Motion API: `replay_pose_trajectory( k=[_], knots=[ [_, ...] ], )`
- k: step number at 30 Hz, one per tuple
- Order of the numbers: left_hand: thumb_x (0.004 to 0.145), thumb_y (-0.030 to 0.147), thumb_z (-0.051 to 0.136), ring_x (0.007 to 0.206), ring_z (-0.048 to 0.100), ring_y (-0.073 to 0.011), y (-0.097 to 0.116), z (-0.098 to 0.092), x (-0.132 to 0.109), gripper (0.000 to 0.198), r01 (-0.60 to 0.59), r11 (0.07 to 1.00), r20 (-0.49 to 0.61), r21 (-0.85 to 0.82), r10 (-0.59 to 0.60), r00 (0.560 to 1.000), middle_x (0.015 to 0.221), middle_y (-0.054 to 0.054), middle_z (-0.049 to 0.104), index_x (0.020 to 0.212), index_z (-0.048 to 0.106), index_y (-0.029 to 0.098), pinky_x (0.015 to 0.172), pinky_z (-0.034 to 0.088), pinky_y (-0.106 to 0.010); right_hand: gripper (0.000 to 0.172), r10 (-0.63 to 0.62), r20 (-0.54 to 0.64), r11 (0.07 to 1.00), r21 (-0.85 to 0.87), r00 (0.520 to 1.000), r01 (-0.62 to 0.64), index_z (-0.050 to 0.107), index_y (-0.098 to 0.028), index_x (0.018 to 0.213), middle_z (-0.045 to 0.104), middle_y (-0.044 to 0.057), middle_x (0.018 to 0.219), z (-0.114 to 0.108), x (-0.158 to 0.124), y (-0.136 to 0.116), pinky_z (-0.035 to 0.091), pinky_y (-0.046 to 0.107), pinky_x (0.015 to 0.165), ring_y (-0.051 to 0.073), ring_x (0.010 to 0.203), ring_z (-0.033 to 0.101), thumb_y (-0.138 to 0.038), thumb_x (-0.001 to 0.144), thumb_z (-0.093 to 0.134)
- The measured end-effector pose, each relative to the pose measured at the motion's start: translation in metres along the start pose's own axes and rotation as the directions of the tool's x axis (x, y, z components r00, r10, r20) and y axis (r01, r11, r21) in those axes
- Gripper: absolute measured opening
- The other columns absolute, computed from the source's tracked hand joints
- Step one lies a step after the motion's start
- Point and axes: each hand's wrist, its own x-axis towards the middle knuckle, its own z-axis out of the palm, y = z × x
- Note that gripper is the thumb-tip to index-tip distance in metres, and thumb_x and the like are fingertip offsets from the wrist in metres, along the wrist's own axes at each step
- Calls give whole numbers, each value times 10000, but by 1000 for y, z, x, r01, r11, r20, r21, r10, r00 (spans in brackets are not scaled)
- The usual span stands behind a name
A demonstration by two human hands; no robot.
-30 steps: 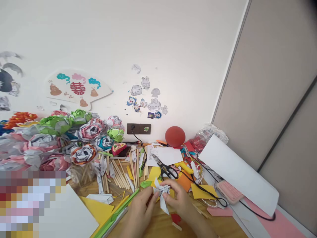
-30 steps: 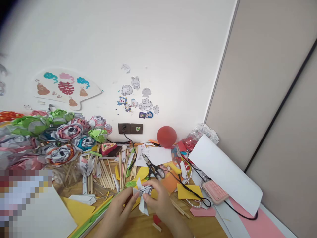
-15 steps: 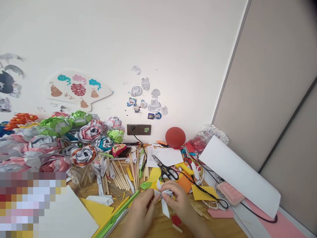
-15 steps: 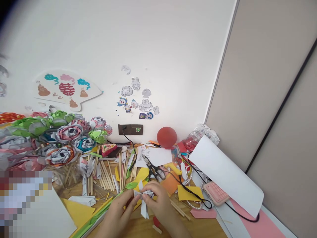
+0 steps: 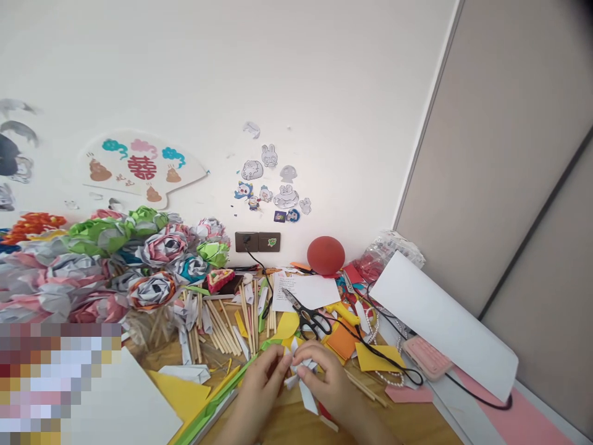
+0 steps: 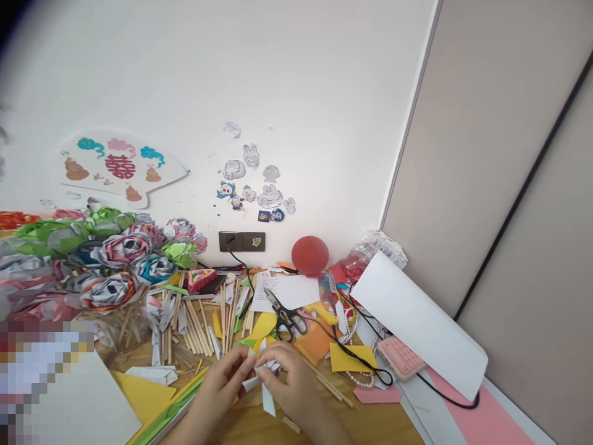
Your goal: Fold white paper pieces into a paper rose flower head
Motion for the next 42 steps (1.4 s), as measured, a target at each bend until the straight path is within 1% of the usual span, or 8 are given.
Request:
replay_pose_trajectory(
  k=[7,17,23,28,31,35,39,42],
  knots=[
    [783,531,464,475,437,-113,3,-3,-1,369,-3,999,-13,-49,2,1000,533,57,443,637,478,193,461,393,-218,119,-52,3,998,-19,999,52,648,-210,838,646,44,856,-2,2,10,461,300,796,178,850,595,-184,805,536],
    [821,474,444,493,437,-122,-1,-5,1,341,-41,997,-35,63,43,998,512,62,426,619,447,200,495,346,-225,115,-39,11,997,-70,999,40,633,-199,860,645,49,875,-3,3,2,454,292,802,185,866,593,-169,775,563],
    [793,515,469,499,477,-125,2,-5,2,359,-8,999,-2,-48,8,1000,552,45,487,631,475,194,496,376,-230,162,-51,4,998,-34,999,51,638,-198,895,649,46,906,-3,3,4,447,286,816,182,886,591,-136,758,577],
    [756,526,527,502,478,-121,6,-5,2,379,-20,997,-46,-79,16,999,524,46,485,586,494,189,500,373,-221,166,-54,8,997,-60,999,54,637,-198,895,651,41,905,-3,2,7,440,282,816,177,880,588,-126,758,579],
    [726,556,555,483,492,-115,5,-7,2,404,37,980,-13,-195,-40,999,525,36,518,586,517,179,492,383,-224,159,-61,0,997,-50,998,61,638,-194,857,654,37,865,-5,2,7,447,277,793,172,846,595,-100,747,573],
    [699,680,471,463,523,-124,-2,-10,4,510,176,879,89,-443,-152,984,562,20,580,732,568,180,491,426,-254,164,-67,31,998,-11,997,67,645,-198,846,661,38,879,-3,2,5,442,284,814,175,872,597,-90,747,572],
    [516,634,687,421,516,-103,-10,-9,12,588,259,860,125,-441,-227,966,578,59,582,884,562,193,456,419,-232,154,-66,57,998,9,996,65,652,-194,862,657,54,933,0,0,2,439,288,833,179,913,594,-103,761,580],
    [561,578,699,420,484,-81,-15,-6,15,479,250,859,141,-446,-209,968,547,75,542,792,541,189,433,390,-202,147,-63,79,998,-2,995,63,655,-192,864,663,57,924,1,0,0,443,285,827,177,904,598,-108,768,584]
  ],
)
